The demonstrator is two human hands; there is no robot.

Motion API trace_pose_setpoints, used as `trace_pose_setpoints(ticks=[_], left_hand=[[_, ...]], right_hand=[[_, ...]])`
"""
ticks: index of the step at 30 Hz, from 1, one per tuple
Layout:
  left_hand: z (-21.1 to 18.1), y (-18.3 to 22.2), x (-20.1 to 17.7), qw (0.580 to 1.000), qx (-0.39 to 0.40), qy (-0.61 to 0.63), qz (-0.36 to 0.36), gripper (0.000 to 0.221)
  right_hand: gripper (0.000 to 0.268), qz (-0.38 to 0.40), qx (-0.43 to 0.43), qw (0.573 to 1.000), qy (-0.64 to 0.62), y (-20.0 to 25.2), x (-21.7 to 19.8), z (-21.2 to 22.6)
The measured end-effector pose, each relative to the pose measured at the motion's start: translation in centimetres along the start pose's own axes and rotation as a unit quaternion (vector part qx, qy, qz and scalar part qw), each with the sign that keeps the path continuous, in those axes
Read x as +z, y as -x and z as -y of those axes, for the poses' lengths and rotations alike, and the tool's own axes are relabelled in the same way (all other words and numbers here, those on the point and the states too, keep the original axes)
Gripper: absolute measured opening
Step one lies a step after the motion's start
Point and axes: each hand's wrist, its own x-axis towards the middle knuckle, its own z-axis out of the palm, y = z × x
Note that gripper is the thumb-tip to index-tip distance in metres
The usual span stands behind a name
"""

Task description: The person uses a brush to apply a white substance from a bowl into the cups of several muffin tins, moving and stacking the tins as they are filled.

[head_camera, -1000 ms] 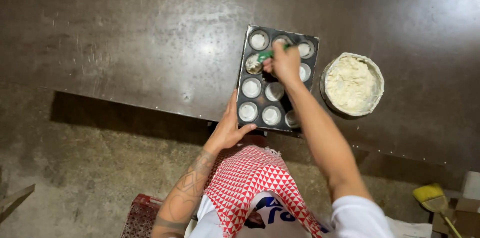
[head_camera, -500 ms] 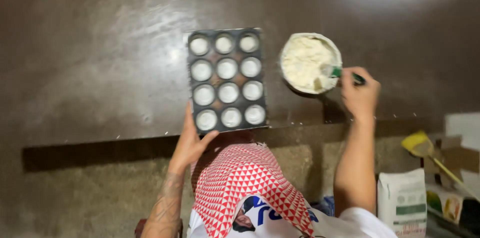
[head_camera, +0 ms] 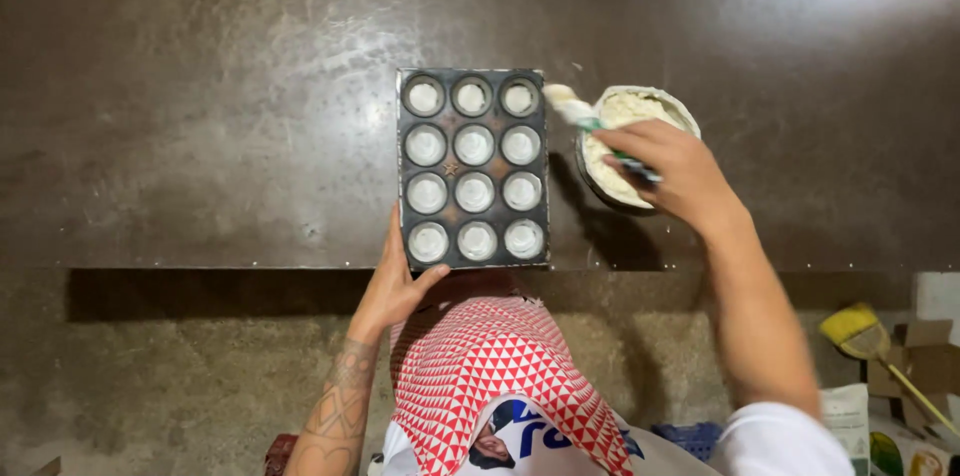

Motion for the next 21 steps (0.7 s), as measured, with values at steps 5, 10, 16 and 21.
trace_pose_setpoints(ticks=[5,10,16,21], left_hand=[[0.4,0.2,0.2,1.000,0.002,0.014,0.000,0.116],[0.6,0.0,0.2,1.000,0.016,0.023,0.000,0.117],[0.4,0.0,0.2,1.000,0.018,0.024,-0.002,0.116],[0.2,0.0,0.1,1.000,0.006,0.020,-0.002,0.115]], right_hand=[[0.044,0.171,-0.110,0.970,0.137,-7.3,3.3,-0.9],[0.026,-0.009,0.137,0.989,-0.052,-11.6,12.6,-6.2],[0.042,-0.286,0.395,0.587,-0.646,-6.8,17.7,-10.1],[0.038,-0.363,0.275,0.675,-0.581,6.0,11.5,-5.9]])
